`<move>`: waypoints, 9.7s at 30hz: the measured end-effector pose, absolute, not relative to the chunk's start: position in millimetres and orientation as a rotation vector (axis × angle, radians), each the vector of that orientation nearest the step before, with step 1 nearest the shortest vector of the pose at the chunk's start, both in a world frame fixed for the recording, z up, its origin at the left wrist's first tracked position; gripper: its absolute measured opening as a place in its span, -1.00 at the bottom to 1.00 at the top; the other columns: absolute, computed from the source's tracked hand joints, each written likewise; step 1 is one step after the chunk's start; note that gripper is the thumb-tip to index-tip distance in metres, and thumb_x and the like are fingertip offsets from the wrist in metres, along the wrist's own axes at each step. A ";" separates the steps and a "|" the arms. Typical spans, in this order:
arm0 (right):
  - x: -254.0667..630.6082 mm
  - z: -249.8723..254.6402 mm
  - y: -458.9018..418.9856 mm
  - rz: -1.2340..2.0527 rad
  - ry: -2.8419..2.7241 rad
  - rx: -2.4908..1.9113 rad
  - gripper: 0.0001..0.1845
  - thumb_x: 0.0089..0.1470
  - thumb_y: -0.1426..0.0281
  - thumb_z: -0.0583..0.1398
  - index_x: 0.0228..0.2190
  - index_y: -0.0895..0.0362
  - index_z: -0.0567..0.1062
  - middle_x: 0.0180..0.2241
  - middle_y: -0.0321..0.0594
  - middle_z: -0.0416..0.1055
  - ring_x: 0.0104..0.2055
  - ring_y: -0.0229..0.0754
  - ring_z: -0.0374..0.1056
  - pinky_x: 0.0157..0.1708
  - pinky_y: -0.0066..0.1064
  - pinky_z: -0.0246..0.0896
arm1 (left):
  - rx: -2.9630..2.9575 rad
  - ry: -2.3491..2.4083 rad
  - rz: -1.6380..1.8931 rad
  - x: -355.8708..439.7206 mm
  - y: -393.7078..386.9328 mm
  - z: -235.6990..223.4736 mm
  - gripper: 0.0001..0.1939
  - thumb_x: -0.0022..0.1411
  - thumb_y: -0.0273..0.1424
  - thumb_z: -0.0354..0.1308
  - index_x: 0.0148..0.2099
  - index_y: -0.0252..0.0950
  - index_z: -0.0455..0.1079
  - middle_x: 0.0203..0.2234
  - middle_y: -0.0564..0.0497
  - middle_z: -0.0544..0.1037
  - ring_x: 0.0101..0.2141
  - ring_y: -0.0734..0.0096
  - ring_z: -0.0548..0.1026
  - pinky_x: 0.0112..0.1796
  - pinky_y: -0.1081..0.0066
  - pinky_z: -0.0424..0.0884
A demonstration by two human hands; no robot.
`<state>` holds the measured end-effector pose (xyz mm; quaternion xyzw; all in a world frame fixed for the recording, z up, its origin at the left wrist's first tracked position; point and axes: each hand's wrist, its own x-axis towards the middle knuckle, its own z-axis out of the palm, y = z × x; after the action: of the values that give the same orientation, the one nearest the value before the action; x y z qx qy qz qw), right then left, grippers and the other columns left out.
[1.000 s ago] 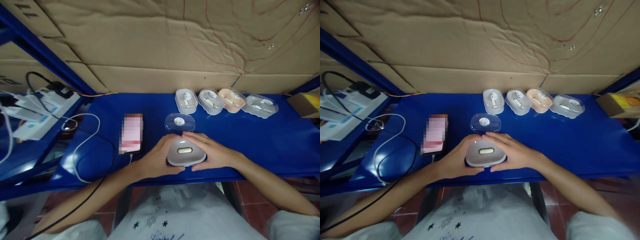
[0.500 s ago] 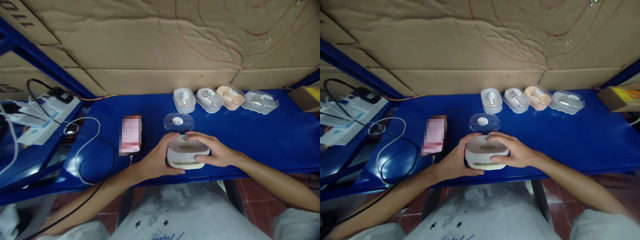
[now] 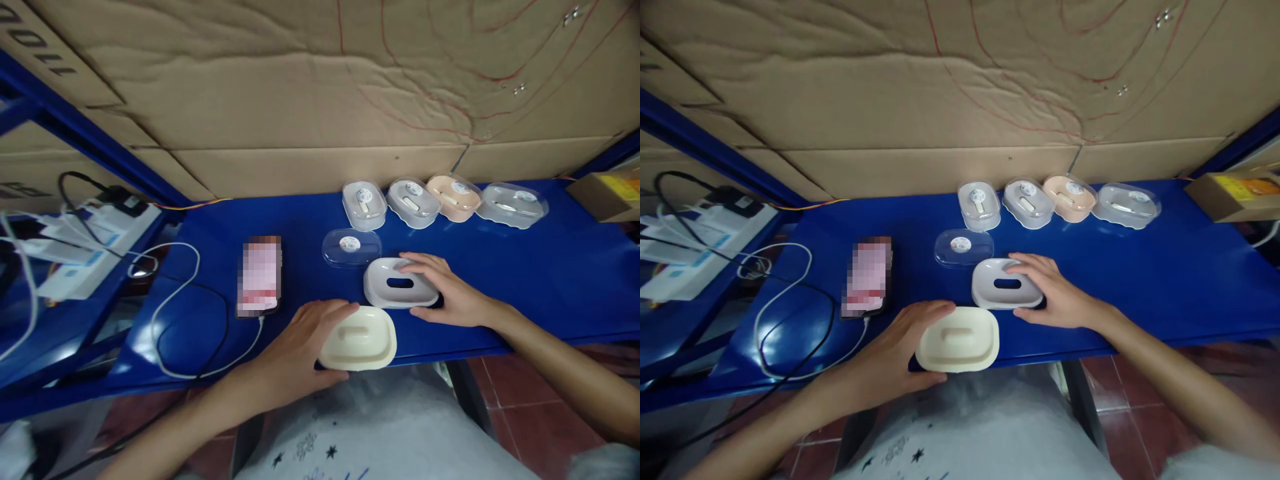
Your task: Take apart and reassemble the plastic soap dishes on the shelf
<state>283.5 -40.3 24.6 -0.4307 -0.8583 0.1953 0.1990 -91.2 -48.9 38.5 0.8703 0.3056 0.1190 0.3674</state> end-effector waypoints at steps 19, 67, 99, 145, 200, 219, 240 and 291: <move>189.5 22.4 -101.2 0.043 -2.540 -0.806 -0.63 0.40 0.22 0.25 0.14 0.10 0.55 0.20 -0.16 0.57 0.25 -0.10 0.43 0.29 -0.14 0.27 | 1.839 1.021 0.769 -107.0 -95.7 4.5 0.00 0.21 -0.29 0.49 0.51 0.17 0.01 0.44 -0.16 0.23 0.41 -0.23 0.24 0.35 -0.33 0.16; 172.1 45.3 -80.4 0.089 -2.497 -1.057 -0.15 0.34 0.07 0.26 0.45 0.17 0.15 0.42 0.30 0.17 0.45 0.30 0.15 0.28 0.22 0.28 | 0.230 0.448 0.899 -60.1 -85.0 16.6 -0.45 0.49 -0.07 0.13 0.38 -0.21 0.38 0.24 -0.07 0.58 0.34 0.08 0.41 0.35 0.16 0.31; 222.9 29.1 16.8 0.281 -2.479 -1.277 -0.30 0.27 0.07 0.33 0.32 0.01 0.34 0.38 0.10 0.27 0.41 0.27 0.26 0.31 0.23 0.24 | 0.096 0.522 0.794 -66.4 -70.7 10.5 -0.65 0.54 -0.16 0.12 0.10 -0.26 0.58 -0.08 -0.07 0.73 -0.04 0.11 0.68 0.01 0.14 0.64; 187.5 48.3 -16.2 0.549 -2.402 -0.779 -0.13 0.20 0.05 0.39 0.40 -0.01 0.27 0.42 0.08 0.22 0.45 0.11 0.23 0.35 0.02 0.32 | 0.221 0.347 0.918 -60.2 -75.0 4.8 -0.46 0.50 0.03 0.11 0.28 -0.21 0.49 0.24 -0.15 0.58 0.23 0.04 0.53 0.18 0.14 0.49; 207.0 45.3 -24.1 0.543 -2.354 -0.767 -0.26 0.34 0.12 0.25 0.43 -0.11 0.17 0.33 -0.03 0.26 0.40 0.18 0.20 0.36 0.20 0.22 | 0.002 0.397 0.686 -62.9 -65.5 13.7 -0.39 0.55 0.04 -0.01 0.37 -0.25 0.42 0.03 -0.10 0.71 0.11 0.07 0.63 0.14 0.18 0.48; 167.3 49.5 -56.3 0.667 -2.556 -0.807 -0.06 0.27 0.01 0.32 0.47 0.06 0.13 0.52 0.13 0.03 0.56 0.20 -0.04 0.44 0.19 0.12 | -0.054 0.433 0.728 -64.6 -66.4 12.2 -0.41 0.57 0.05 -0.10 0.25 -0.24 0.51 -0.11 -0.05 0.74 -0.03 0.14 0.68 0.13 0.15 0.49; 210.4 21.9 -3.4 0.336 -2.382 -1.192 -0.31 0.34 0.09 0.27 0.37 0.00 0.27 0.43 0.04 0.26 0.50 0.19 0.15 0.41 0.24 0.10 | 0.079 0.555 0.596 -63.8 -68.7 15.4 -0.42 0.50 0.00 0.10 0.28 -0.33 0.52 0.01 -0.15 0.72 0.20 -0.05 0.56 0.27 0.10 0.36; 186.4 34.6 -46.1 0.126 -2.669 -0.623 -0.19 0.25 0.08 0.35 0.35 0.21 0.33 0.42 0.23 0.24 0.52 0.25 0.07 0.38 0.17 0.25 | 0.102 0.447 0.807 -66.0 -72.6 10.7 -0.59 0.50 -0.11 0.14 0.12 -0.29 0.58 -0.09 -0.11 0.72 0.04 0.11 0.64 0.18 0.17 0.45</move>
<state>186.4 -46.1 34.6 -0.2227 -0.9536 0.0449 0.1975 -66.0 -72.6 10.7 0.0491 0.2155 0.3894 0.8942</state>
